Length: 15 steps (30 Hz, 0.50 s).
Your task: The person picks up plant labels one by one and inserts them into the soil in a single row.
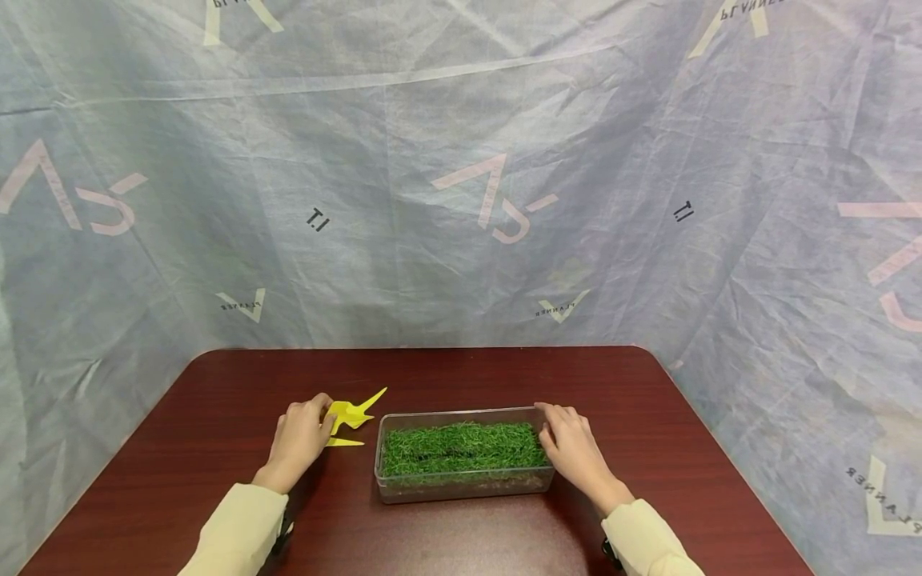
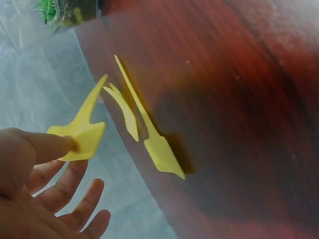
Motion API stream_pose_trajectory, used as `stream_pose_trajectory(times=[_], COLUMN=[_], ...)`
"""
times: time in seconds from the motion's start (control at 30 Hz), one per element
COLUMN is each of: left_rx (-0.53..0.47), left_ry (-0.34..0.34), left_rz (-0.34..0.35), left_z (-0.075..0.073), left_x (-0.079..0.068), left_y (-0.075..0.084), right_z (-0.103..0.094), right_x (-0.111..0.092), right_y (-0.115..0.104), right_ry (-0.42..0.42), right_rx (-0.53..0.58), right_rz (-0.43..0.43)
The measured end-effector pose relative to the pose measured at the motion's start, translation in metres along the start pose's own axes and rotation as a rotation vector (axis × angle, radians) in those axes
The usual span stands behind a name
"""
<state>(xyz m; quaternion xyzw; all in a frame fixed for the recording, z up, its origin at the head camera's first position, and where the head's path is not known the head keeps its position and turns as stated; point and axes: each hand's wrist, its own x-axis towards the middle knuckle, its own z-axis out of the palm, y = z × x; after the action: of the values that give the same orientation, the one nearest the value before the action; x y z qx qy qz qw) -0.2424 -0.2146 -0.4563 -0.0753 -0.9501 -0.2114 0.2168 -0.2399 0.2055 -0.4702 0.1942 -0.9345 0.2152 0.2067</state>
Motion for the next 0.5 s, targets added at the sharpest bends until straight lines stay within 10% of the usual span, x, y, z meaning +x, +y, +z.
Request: stream_pose_trajectory(times=[0.5], left_rx=[0.014], left_ry=[0.129], left_rz=[0.097], left_z=[-0.002], left_x=[0.005], left_y=[0.021], right_z=[0.0], right_x=[0.0], right_y=[0.001], right_ry=[-0.005], right_rx=[0.004], right_rz=[0.01])
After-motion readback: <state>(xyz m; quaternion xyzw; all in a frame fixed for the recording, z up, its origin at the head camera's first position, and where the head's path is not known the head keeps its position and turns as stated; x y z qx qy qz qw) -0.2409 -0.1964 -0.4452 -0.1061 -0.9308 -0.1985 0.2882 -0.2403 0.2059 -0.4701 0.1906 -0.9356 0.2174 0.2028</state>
